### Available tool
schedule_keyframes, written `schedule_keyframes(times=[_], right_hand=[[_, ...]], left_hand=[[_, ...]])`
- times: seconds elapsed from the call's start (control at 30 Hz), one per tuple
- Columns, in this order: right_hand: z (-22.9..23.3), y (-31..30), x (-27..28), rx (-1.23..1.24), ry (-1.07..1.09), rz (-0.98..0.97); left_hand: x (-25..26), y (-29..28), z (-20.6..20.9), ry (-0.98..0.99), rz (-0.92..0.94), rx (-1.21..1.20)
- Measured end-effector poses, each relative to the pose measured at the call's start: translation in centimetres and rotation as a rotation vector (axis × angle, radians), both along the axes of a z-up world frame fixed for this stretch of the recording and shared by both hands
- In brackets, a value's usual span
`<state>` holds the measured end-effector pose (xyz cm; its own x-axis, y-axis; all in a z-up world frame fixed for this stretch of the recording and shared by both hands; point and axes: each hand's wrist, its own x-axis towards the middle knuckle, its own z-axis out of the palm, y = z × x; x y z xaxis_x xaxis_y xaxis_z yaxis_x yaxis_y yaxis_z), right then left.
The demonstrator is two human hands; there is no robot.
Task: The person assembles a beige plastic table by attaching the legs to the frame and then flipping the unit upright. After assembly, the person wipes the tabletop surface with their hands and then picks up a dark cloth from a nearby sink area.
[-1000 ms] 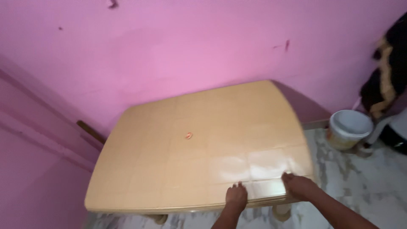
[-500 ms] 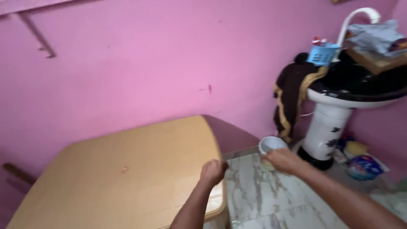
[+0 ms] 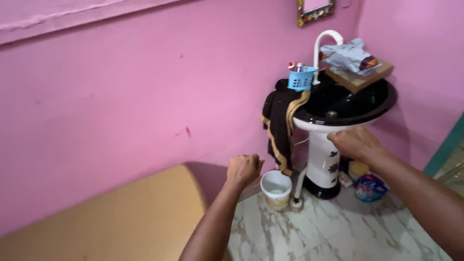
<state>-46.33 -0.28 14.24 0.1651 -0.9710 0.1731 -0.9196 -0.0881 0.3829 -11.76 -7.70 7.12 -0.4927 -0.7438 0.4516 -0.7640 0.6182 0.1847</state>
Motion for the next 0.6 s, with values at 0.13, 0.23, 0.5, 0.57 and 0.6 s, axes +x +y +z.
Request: schedule_keyframes(times=[0.13,0.23,0.5,0.57,0.6], right_hand=[[-0.1,-4.0,-3.8,-0.044,0.111,-0.099],[-0.3,-8.9,-6.6,-0.03,0.224,-0.048],[1.3,-22.9,-14.6,-0.003,0.243,0.016],[1.2,-25.8,-16.3,-0.025,0.229,0.032],[0.9,-27.3,-17.1,-0.027,0.226,0.041]], left_hand=[[-3.9,-4.9,2.6,-0.066,0.028,0.089],[-6.8,-9.9,3.5,-0.061,-0.005,0.134],[-15.4,-26.8,3.5,0.043,0.023,0.154],[-17.8,-30.1,3.3,0.009,0.04,0.218],[-19.0,-31.5,3.0,-0.007,0.044,0.23]])
